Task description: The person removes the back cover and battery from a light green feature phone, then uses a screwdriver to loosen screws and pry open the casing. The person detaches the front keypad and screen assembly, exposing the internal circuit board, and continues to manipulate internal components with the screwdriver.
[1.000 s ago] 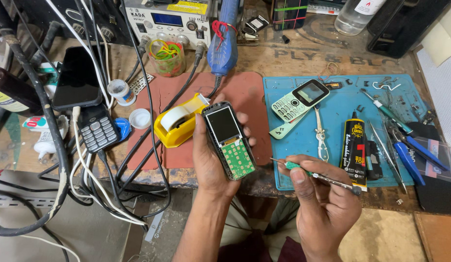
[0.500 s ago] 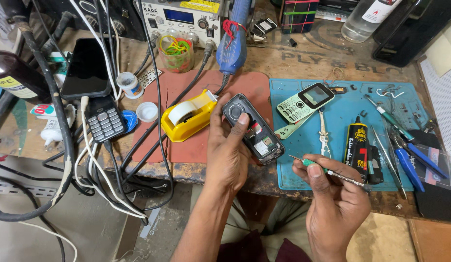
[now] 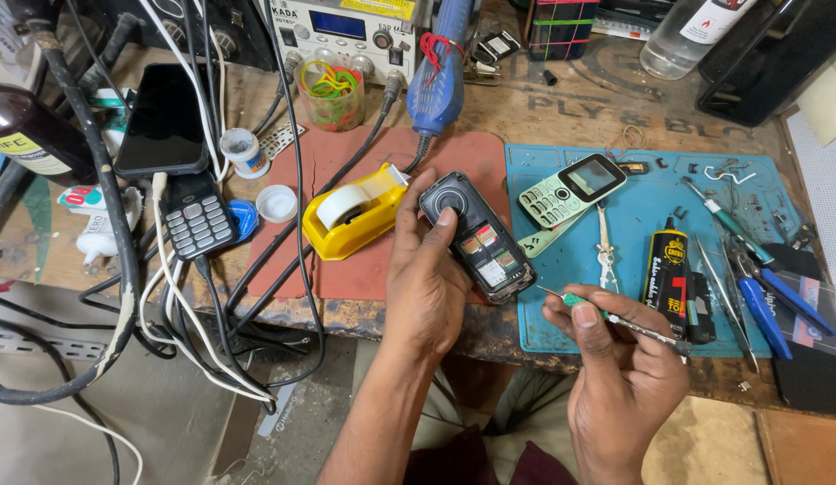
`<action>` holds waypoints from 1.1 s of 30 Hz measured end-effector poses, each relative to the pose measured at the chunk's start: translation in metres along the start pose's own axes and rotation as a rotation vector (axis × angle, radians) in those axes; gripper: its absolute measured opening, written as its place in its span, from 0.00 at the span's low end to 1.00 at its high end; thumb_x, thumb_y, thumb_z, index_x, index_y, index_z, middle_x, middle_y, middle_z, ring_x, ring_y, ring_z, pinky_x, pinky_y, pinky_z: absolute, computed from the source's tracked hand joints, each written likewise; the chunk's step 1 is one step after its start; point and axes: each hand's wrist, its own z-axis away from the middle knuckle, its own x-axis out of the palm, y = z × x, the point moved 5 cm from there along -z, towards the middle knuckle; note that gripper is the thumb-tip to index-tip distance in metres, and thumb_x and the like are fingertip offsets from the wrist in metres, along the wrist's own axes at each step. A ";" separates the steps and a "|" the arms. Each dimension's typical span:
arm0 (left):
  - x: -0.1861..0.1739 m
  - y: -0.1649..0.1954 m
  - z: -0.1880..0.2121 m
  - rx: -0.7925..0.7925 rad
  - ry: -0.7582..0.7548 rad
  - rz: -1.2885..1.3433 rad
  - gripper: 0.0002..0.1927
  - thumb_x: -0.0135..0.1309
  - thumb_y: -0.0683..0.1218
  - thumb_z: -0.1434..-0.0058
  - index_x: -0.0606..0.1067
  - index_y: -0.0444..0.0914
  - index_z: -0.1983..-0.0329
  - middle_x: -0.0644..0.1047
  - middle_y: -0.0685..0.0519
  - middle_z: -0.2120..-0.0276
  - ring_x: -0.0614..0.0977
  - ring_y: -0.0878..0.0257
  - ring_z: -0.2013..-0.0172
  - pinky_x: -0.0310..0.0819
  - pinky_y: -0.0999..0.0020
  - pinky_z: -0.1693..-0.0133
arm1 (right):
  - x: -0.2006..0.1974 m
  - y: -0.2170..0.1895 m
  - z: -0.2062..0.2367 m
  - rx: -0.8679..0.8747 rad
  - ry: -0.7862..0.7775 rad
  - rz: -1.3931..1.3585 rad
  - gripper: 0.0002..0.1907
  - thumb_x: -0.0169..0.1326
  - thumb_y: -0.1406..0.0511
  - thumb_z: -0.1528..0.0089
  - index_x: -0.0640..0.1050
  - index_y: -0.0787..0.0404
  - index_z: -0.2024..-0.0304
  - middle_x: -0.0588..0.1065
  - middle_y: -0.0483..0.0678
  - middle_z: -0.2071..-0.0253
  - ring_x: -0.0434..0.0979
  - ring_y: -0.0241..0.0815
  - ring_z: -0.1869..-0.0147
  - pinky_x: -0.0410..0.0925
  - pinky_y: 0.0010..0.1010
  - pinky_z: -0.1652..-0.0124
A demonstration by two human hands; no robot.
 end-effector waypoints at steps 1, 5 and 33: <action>-0.001 0.000 0.000 0.004 0.006 -0.001 0.27 0.47 0.42 0.29 0.58 0.40 0.28 0.71 0.49 0.46 0.79 0.56 0.50 0.79 0.52 0.47 | 0.000 0.001 0.000 0.009 0.004 -0.027 0.08 0.53 0.72 0.29 0.74 0.72 0.49 0.78 0.59 0.54 0.83 0.49 0.52 0.80 0.42 0.48; -0.001 0.000 0.001 0.026 -0.002 -0.014 0.27 0.47 0.41 0.29 0.59 0.39 0.28 0.70 0.50 0.45 0.78 0.58 0.50 0.78 0.54 0.47 | -0.003 0.004 -0.004 0.037 0.010 -0.227 0.09 0.49 0.65 0.27 0.72 0.68 0.55 0.75 0.55 0.58 0.81 0.47 0.55 0.80 0.42 0.52; 0.007 -0.003 0.016 0.109 -0.162 -0.313 0.24 0.50 0.42 0.26 0.62 0.37 0.29 0.73 0.49 0.46 0.74 0.64 0.46 0.69 0.67 0.41 | 0.046 0.033 -0.034 0.175 -0.087 -0.083 0.19 0.61 0.76 0.37 0.62 0.57 0.63 0.78 0.55 0.58 0.75 0.34 0.57 0.70 0.23 0.56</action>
